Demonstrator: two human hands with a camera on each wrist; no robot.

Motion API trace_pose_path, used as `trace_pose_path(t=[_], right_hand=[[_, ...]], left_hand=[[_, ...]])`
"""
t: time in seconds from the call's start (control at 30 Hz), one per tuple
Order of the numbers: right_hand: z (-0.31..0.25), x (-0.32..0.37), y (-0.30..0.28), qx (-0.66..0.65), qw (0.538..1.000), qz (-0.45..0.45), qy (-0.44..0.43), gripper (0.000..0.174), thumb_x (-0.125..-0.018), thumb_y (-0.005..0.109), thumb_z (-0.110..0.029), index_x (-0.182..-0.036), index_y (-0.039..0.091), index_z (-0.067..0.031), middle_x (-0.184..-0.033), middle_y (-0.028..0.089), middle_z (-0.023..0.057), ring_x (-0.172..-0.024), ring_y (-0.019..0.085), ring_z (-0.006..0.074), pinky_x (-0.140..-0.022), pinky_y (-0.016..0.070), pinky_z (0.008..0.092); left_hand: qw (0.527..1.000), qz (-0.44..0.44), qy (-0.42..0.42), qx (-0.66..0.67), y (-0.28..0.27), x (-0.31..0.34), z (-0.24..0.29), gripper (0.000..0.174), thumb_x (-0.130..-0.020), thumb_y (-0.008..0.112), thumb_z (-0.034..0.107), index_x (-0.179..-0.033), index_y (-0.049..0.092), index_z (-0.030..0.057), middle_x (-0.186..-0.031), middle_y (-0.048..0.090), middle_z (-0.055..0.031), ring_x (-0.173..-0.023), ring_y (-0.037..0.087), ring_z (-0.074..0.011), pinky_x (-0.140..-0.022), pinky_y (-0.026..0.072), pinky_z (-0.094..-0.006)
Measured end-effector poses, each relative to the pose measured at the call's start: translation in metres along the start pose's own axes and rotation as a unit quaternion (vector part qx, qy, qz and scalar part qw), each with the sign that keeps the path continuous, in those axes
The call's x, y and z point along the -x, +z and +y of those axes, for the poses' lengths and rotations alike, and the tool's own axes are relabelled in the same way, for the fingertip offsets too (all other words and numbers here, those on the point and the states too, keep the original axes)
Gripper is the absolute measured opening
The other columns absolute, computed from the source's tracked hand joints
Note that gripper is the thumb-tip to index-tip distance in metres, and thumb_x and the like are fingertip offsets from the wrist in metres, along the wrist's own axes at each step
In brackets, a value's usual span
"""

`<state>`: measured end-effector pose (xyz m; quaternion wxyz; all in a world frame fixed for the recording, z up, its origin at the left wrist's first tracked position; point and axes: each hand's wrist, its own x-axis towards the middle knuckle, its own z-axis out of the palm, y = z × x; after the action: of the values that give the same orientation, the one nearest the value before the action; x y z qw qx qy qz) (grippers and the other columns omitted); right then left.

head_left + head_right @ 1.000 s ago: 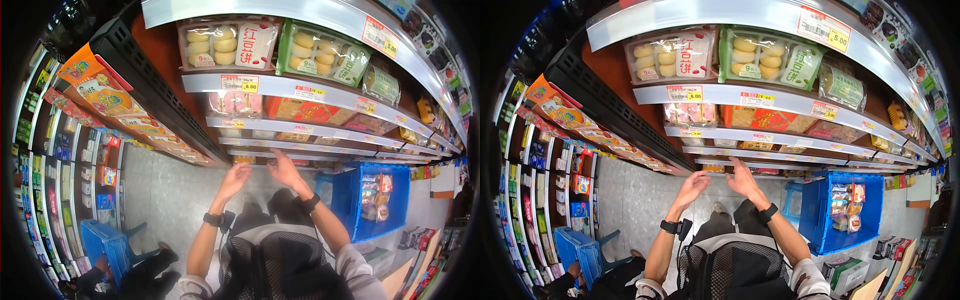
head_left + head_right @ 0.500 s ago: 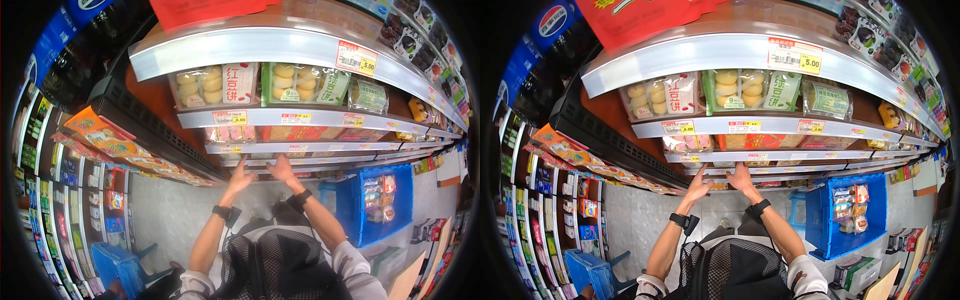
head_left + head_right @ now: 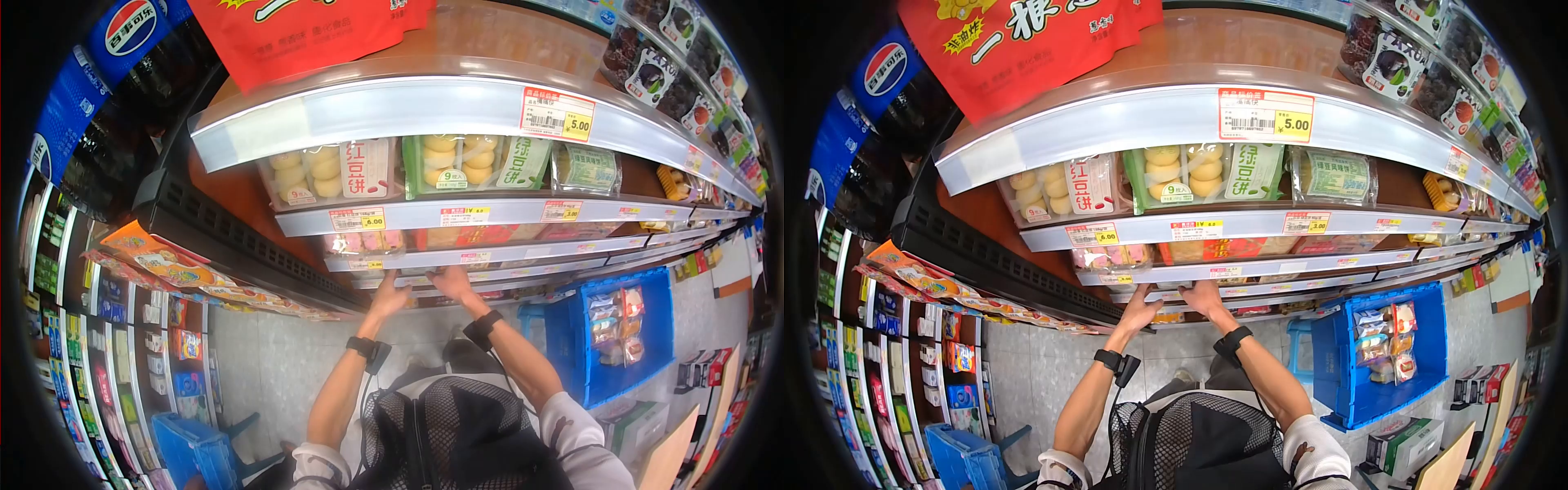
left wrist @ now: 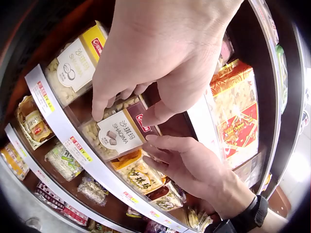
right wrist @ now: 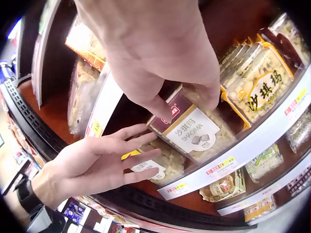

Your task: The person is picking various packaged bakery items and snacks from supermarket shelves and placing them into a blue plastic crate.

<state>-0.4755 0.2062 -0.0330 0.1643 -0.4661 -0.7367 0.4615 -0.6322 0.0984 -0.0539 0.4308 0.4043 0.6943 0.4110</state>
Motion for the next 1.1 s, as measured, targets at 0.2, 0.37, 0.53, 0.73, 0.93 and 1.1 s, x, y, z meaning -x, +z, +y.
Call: trace_pose_path(t=[0.2,0.37,0.53,0.73,0.93,1.1], right_hand=[[-0.004,-0.001,0.002,-0.002,0.999,-0.021,0.035,0.046,-0.07,0.072,-0.014,-0.111,0.059,0.0011,-0.112,0.062,0.0224,-0.108,0.056,0.0372,-0.093,0.044,0.0405],[0.013,-0.001,0.017,0.046,0.994,0.082,-0.053,0.036,-0.069,0.075,-0.016,-0.097,0.062,0.0015,-0.091,0.065,0.0181,-0.083,0.063,0.0309,-0.072,0.0498,0.0386],[0.022,0.003,0.02,0.039,0.992,0.097,-0.07,0.04,-0.07,0.072,-0.012,-0.105,0.058,0.0023,-0.099,0.064,0.0236,-0.095,0.06,0.0394,-0.081,0.0491,0.0425],[0.008,0.018,0.016,0.063,0.995,0.07,-0.018,0.045,-0.071,0.069,-0.01,-0.11,0.054,0.0048,-0.102,0.061,0.0284,-0.101,0.056,0.0446,-0.087,0.0464,0.0467],[0.002,0.019,0.017,0.059,0.995,0.074,-0.004,0.043,-0.073,0.068,-0.01,-0.109,0.054,0.0071,-0.103,0.06,0.0303,-0.102,0.055,0.0462,-0.087,0.0464,0.0466],[0.003,0.016,0.021,0.061,0.995,0.076,0.005,0.043,-0.073,0.067,-0.01,-0.11,0.053,0.0077,-0.105,0.059,0.0311,-0.103,0.055,0.0463,-0.088,0.0463,0.0471]], left_hand=[[0.997,-0.018,-0.031,0.061,-0.005,0.012,0.019,0.05,-0.082,0.06,0.004,-0.129,0.044,-0.0018,-0.13,0.048,-0.0182,-0.128,0.043,-0.0286,-0.1,0.0378,-0.0363],[0.995,0.009,-0.03,0.098,-0.003,0.011,0.004,0.049,-0.082,0.059,0.002,-0.128,0.044,-0.0031,-0.135,0.045,-0.0167,-0.13,0.04,-0.0272,-0.102,0.0365,-0.0355],[0.985,-0.012,0.002,0.171,-0.001,0.022,-0.005,0.061,-0.082,0.058,0.0,-0.139,0.036,-0.0036,-0.145,0.037,-0.0169,-0.135,0.034,-0.0269,-0.108,0.0311,-0.0353],[0.995,-0.057,0.001,0.083,-0.006,0.033,-0.007,0.069,-0.083,0.057,0.0,-0.144,0.027,-0.0018,-0.147,0.034,-0.0183,-0.136,0.032,-0.0266,-0.11,0.0276,-0.034],[0.994,-0.055,0.014,0.089,-0.005,0.036,-0.012,0.074,-0.078,0.061,0.007,-0.144,0.028,-0.0022,-0.14,0.042,-0.023,-0.132,0.039,-0.0276,-0.099,0.0414,-0.0343],[0.992,-0.056,0.014,0.108,-0.003,0.034,-0.01,0.078,-0.078,0.063,0.007,-0.145,0.024,-0.0013,-0.142,0.039,-0.0235,-0.135,0.036,-0.0302,-0.1,0.0407,-0.0359]])
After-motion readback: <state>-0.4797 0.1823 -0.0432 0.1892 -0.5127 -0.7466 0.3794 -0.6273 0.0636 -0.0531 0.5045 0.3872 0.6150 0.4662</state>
